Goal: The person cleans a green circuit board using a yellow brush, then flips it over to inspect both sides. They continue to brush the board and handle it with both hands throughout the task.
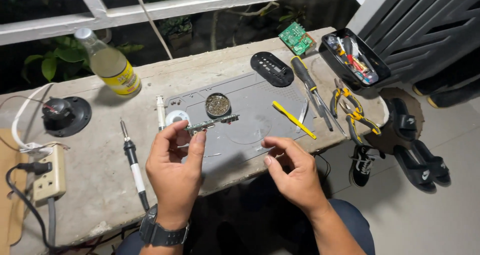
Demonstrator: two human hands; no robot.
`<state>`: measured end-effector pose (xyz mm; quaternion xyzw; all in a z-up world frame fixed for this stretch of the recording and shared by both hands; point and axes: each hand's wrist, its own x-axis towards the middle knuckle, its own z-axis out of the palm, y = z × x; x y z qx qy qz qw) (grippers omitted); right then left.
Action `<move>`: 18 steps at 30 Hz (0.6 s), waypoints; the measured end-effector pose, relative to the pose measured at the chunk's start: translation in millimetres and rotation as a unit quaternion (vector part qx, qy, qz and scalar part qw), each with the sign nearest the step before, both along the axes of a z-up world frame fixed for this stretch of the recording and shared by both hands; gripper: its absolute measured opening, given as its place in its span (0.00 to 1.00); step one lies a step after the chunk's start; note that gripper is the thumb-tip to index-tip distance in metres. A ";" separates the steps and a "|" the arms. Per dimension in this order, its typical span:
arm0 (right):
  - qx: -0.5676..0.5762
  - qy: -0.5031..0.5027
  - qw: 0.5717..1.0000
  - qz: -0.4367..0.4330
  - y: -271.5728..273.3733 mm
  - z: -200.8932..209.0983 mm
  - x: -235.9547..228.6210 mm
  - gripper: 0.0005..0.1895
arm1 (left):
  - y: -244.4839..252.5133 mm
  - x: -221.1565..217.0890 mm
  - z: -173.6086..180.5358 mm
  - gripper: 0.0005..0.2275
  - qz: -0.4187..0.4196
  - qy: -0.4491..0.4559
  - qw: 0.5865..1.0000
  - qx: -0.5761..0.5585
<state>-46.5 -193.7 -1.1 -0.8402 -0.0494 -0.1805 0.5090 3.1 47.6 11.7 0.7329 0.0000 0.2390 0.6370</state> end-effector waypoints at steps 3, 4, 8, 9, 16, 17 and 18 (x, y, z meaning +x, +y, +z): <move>0.014 0.013 1.000 -0.022 5.1 -6.7 2.0 0.19 | -2.2 -3.0 4.0 0.14 -0.012 -0.025 0.999 0.032; 0.015 0.013 1.000 -0.018 2.6 -11.6 4.2 0.19 | -6.3 -4.3 5.6 0.14 -0.007 -0.025 0.999 0.033; 0.112 0.015 0.993 -0.039 -4.5 -23.3 14.4 0.23 | -16.4 -6.2 -5.6 0.18 -0.095 -0.015 0.993 0.070; 0.130 -0.021 0.990 -0.057 -7.3 -23.7 17.3 0.20 | -19.2 -5.1 -12.8 0.21 -0.125 -0.001 0.990 0.059; 0.109 -0.037 0.991 -0.072 -7.3 -11.3 41.0 0.16 | 7.0 2.2 -5.1 0.24 -0.173 0.139 0.969 0.105; 0.065 -0.027 0.996 -0.053 -1.0 -6.1 48.4 0.18 | 10.9 2.5 -5.4 0.23 -0.185 0.162 0.953 0.176; 0.022 -0.017 0.999 -0.034 5.2 -1.0 55.9 0.20 | 14.7 3.0 -5.8 0.23 -0.197 0.184 0.931 0.245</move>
